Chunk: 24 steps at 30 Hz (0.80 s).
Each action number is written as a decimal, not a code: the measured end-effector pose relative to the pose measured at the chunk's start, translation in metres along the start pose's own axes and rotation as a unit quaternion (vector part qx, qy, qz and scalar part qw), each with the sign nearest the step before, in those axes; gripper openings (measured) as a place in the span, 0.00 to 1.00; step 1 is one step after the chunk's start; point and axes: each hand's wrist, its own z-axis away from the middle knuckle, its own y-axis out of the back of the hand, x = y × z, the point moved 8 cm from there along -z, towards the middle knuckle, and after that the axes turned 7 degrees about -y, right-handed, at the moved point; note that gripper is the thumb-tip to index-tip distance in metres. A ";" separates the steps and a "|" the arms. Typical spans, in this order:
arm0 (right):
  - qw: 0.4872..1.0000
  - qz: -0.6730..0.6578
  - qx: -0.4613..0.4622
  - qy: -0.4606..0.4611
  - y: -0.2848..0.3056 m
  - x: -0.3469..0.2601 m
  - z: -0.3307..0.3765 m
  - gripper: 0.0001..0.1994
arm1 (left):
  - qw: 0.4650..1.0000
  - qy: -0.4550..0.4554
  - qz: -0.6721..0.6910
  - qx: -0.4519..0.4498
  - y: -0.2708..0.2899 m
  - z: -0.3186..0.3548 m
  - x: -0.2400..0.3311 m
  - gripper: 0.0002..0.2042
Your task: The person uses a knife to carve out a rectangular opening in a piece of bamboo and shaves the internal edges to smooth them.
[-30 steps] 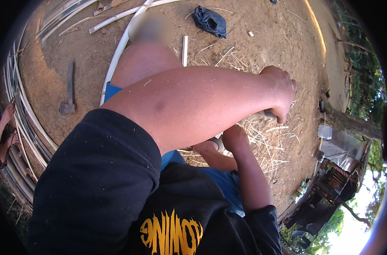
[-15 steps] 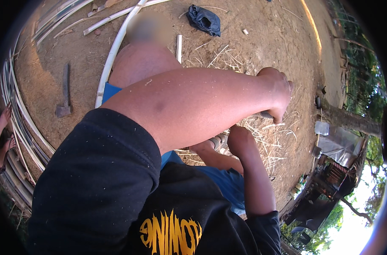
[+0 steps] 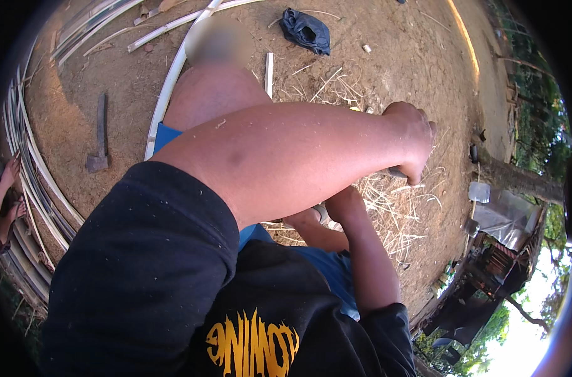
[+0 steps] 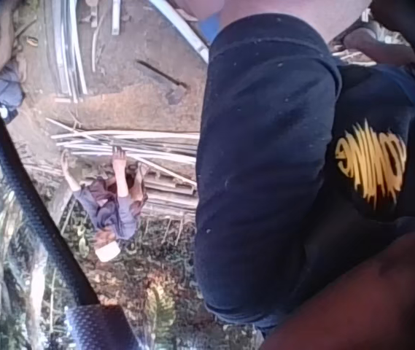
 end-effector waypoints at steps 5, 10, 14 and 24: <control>1.000 0.007 -0.016 -0.016 0.015 -0.003 0.013 0.32 | 1.000 0.010 -0.002 0.002 -0.001 0.000 -0.006 0.47; 0.997 -0.003 -0.028 -0.066 0.037 0.009 0.041 0.36 | 1.000 -0.008 0.007 0.007 0.000 -0.004 0.001 0.47; 0.999 -0.018 -0.023 -0.040 0.035 0.001 0.031 0.36 | 1.000 0.000 -0.002 0.000 -0.002 0.000 -0.002 0.47; 0.998 -0.065 0.018 -0.014 0.034 0.004 0.022 0.31 | 1.000 0.011 -0.009 0.000 -0.004 -0.003 -0.003 0.48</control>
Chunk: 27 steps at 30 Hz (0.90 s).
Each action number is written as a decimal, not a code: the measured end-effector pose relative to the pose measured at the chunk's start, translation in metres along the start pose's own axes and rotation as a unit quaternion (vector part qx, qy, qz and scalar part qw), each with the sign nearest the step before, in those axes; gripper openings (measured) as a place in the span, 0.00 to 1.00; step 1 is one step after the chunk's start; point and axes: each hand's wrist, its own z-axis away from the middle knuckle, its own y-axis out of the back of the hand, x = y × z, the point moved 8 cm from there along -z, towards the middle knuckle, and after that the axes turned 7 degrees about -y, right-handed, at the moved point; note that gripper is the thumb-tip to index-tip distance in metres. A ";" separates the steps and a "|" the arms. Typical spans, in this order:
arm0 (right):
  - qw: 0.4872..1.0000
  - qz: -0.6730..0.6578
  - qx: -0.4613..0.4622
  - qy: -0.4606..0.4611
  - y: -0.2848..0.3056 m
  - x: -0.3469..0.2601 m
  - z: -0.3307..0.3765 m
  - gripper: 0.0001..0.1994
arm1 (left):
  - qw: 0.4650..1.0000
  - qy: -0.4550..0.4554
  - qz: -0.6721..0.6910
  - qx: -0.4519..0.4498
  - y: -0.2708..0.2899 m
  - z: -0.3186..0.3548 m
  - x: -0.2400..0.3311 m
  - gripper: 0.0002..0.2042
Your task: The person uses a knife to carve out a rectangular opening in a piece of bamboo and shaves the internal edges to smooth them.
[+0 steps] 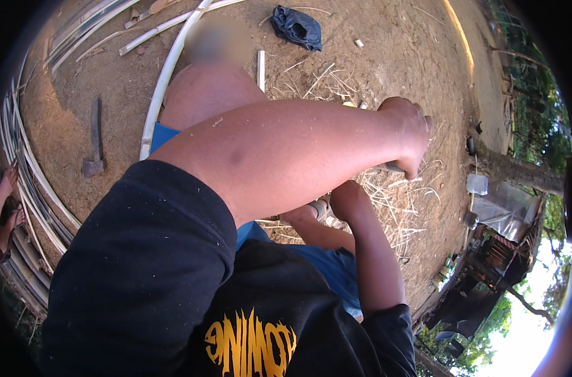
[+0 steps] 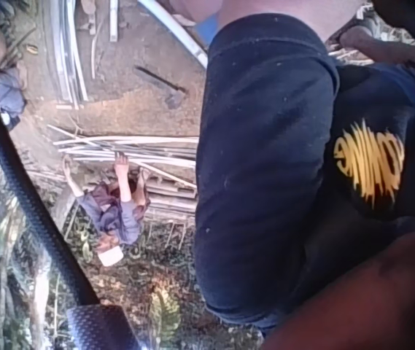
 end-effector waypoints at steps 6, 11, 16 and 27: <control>0.999 -0.047 0.015 0.017 -0.033 0.011 -0.026 0.23 | 1.000 -0.016 0.007 0.002 -0.004 -0.004 0.010 0.48; 1.000 0.007 -0.012 0.013 -0.028 0.003 -0.018 0.28 | 1.000 -0.005 0.006 0.004 0.000 -0.003 0.003 0.47; 0.998 0.006 -0.046 -0.031 0.005 0.004 0.006 0.30 | 1.000 -0.006 0.008 0.003 0.000 -0.009 0.003 0.47; 1.000 -0.001 0.004 0.014 -0.024 0.010 -0.018 0.28 | 1.000 -0.012 0.002 -0.013 -0.008 -0.017 0.013 0.47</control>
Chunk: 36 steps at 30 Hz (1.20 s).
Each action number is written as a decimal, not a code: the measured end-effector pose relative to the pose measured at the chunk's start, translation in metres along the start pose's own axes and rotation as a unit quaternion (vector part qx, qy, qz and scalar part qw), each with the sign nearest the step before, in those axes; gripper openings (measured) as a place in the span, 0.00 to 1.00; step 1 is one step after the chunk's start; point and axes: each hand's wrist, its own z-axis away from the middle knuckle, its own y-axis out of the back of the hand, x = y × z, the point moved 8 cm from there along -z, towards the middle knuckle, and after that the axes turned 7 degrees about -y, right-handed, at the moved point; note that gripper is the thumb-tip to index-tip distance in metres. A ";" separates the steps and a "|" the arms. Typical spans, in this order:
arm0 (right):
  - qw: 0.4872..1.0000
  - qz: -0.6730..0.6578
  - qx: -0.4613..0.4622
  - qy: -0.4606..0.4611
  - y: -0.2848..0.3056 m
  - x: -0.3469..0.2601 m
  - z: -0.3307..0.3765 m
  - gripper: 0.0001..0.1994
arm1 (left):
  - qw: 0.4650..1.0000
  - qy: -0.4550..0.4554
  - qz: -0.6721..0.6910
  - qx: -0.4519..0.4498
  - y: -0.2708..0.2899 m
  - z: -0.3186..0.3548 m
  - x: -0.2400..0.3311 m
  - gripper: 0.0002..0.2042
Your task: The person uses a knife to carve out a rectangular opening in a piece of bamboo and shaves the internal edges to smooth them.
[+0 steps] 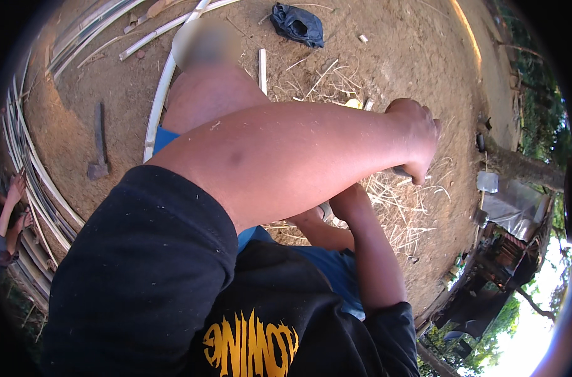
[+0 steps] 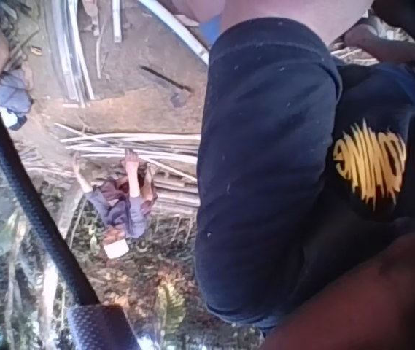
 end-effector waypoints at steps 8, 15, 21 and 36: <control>0.999 0.015 -0.026 -0.027 0.015 0.008 0.013 0.35 | 1.000 -0.005 0.005 0.011 0.003 -0.005 0.001 0.47; 0.999 -0.018 -0.020 -0.022 0.015 0.016 0.011 0.34 | 1.000 -0.001 -0.008 0.011 -0.002 -0.013 0.004 0.48; 0.999 -0.029 -0.028 -0.021 0.016 0.018 0.009 0.36 | 1.000 0.000 -0.011 0.010 -0.002 -0.015 0.006 0.48; 0.995 -0.097 -0.017 0.004 -0.020 0.009 -0.035 0.21 | 1.000 0.004 -0.011 0.005 -0.001 -0.013 0.002 0.47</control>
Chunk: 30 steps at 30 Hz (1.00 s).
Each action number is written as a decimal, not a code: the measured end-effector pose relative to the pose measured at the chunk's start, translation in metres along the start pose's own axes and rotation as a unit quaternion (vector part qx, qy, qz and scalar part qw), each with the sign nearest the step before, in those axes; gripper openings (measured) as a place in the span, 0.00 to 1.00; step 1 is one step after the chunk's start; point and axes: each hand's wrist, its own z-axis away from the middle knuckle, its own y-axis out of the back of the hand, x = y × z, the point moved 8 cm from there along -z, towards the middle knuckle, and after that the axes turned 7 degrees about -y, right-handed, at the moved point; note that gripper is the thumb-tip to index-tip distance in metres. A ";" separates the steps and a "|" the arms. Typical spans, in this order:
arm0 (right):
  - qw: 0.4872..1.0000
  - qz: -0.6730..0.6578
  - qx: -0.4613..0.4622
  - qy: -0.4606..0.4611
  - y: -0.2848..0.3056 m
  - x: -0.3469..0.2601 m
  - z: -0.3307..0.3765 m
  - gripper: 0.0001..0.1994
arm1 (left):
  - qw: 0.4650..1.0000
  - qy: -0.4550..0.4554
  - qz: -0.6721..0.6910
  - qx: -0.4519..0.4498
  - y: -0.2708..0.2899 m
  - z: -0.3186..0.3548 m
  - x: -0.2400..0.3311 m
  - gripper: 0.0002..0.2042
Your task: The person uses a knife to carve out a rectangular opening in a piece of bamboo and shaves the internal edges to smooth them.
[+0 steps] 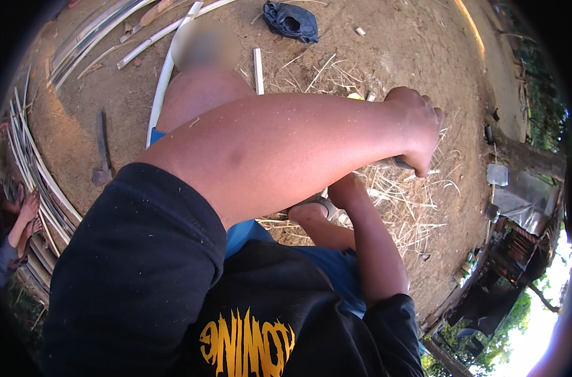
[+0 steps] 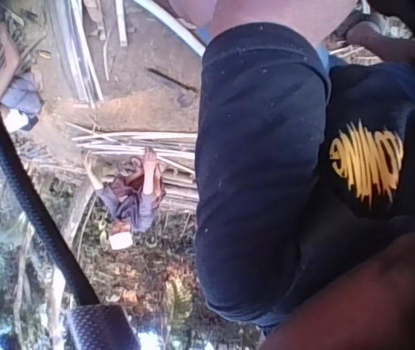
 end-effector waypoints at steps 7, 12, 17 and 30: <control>0.996 -0.063 0.037 0.048 -0.036 0.016 -0.036 0.23 | 0.998 0.008 0.012 -0.057 -0.006 -0.008 0.003 0.49; 0.997 -0.018 0.036 0.067 -0.047 0.013 -0.046 0.21 | 1.000 -0.009 -0.001 -0.004 -0.002 -0.007 0.004 0.47; 0.996 -0.013 0.048 0.071 -0.058 0.012 -0.056 0.20 | 1.000 -0.010 -0.004 -0.001 -0.002 -0.009 0.004 0.47; 0.993 -0.041 0.034 0.105 -0.098 0.002 -0.096 0.27 | 1.000 0.000 -0.002 -0.007 0.006 0.006 0.002 0.45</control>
